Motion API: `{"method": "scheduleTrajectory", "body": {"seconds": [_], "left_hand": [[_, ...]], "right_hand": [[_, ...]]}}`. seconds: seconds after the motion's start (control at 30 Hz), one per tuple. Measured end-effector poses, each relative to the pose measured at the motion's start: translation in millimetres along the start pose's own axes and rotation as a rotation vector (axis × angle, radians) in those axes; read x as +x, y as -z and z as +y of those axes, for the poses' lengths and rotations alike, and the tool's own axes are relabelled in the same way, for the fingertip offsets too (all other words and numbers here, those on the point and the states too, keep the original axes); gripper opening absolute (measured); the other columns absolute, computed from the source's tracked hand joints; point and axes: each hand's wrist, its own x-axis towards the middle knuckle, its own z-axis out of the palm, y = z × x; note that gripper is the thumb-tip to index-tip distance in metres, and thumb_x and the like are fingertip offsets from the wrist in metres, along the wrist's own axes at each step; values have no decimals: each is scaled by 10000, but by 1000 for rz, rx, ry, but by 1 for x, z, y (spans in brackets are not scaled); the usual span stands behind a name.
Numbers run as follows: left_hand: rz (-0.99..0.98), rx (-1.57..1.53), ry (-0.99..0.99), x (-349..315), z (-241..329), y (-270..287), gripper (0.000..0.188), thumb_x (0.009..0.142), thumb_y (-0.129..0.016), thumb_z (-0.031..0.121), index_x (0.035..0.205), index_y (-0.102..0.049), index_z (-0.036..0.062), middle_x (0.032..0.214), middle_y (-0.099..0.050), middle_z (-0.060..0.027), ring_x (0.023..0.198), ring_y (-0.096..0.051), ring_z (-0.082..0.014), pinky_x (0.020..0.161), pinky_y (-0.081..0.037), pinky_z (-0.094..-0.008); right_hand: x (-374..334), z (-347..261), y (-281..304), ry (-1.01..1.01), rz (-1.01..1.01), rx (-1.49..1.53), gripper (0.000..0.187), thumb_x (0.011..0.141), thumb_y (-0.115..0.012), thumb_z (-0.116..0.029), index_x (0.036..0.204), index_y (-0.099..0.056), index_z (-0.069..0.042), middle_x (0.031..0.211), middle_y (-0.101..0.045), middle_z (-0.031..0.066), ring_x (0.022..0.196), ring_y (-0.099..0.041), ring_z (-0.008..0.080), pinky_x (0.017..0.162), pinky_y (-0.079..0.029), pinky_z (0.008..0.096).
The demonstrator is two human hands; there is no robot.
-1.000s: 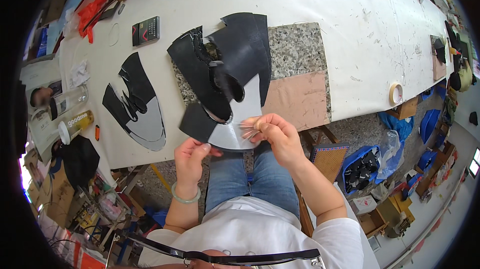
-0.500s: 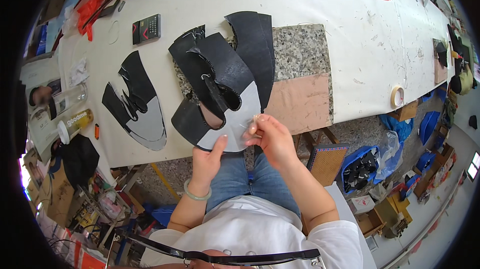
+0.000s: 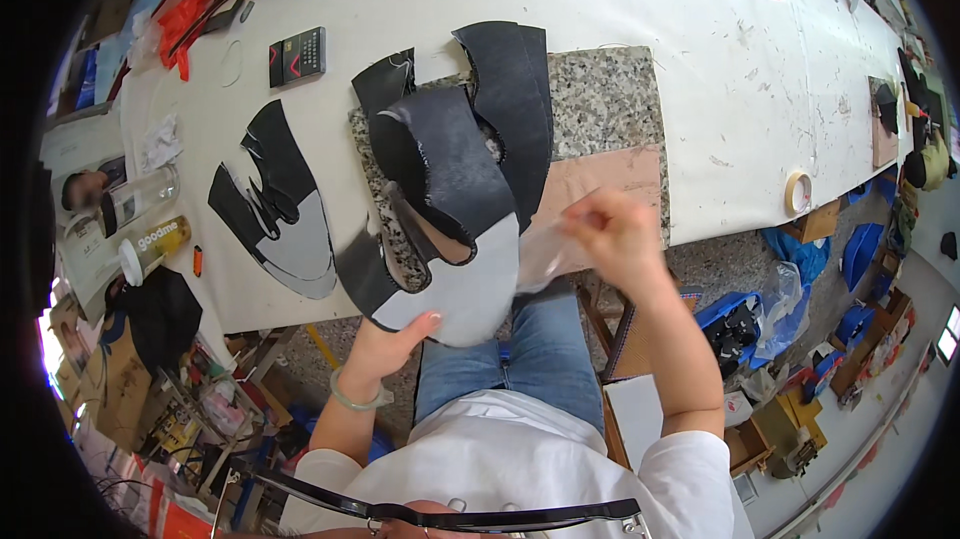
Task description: The person attaches adhesive reinforcement patches to shoe upper pieces by peeling off their protective backings, pressing them onto the shoe components by hand, and stacking the completed pieces.
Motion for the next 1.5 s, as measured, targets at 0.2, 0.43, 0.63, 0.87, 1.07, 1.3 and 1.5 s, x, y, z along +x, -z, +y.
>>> {"method": "scheduleTrajectory", "body": {"seconds": [0.2, 0.43, 0.63, 0.87, 1.07, 1.3, 1.5], "left_hand": [[20, 143, -205, -58, 51, 39, 572, 788, -727, 34, 1306, -487, -6, 1196, -588, -65, 1099, -531, -163, 948, -434, -326], [34, 88, -315, -98, 96, 68, 669, 735, -740, -1, 1340, -456, 1, 1251, -552, -76, 1146, -511, -176, 981, -411, -348], [68, 224, -442, -98, 145, 77, 700, 726, -744, 17, 1352, -431, 3, 1229, -561, -77, 1140, -518, -186, 972, -422, -355], [86, 246, -418, -93, 176, 75, 688, 700, -755, 53, 1321, -462, 6, 1144, -592, -66, 1020, -554, -164, 885, -456, -328], [101, 433, -390, -102, 163, 74, 366, 698, -765, 70, 1030, -629, -1, 1102, -607, -68, 1005, -559, -166, 870, -453, -317], [112, 460, -310, -108, 152, 62, 269, 699, -738, -25, 958, -664, -12, 1008, -657, -63, 916, -593, -131, 805, -475, -285], [-24, 680, -161, -117, 154, 61, 228, 738, -690, -15, 965, -682, -28, 862, -674, -84, 758, -617, -148, 708, -482, -269]], "right_hand": [[-3, 35, 123, 117, 364, 116, 181, 769, -678, 28, 733, -508, -24, 778, -490, -3, 744, -447, 102, 693, -404, 225], [-114, 49, 48, -308, -309, 583, 359, 802, -580, 130, 1129, -557, -17, 1217, -599, 130, 944, -640, 153, 715, -547, 267], [-171, 125, -20, -373, -374, 120, 196, 829, -507, -29, 884, -691, 14, 853, -675, 104, 816, -627, 144, 760, -496, 295], [-111, -27, -46, -104, -336, 454, 202, 861, -699, -218, 868, -692, -17, 701, -632, 51, 644, -563, 91, 573, -446, 239], [-36, -136, -74, 257, -377, 807, 239, 796, -746, -115, 1000, -631, -66, 958, -527, 28, 706, -462, 95, 608, -385, 236], [-36, -144, -88, 356, -312, 633, 331, 719, -835, -199, 955, -645, -68, 932, -505, 24, 772, -479, 120, 646, -408, 243], [-39, -136, -109, 238, -419, 713, 212, 746, -814, -158, 860, -662, -63, 928, -512, 21, 796, -503, 120, 668, -424, 238]]}}
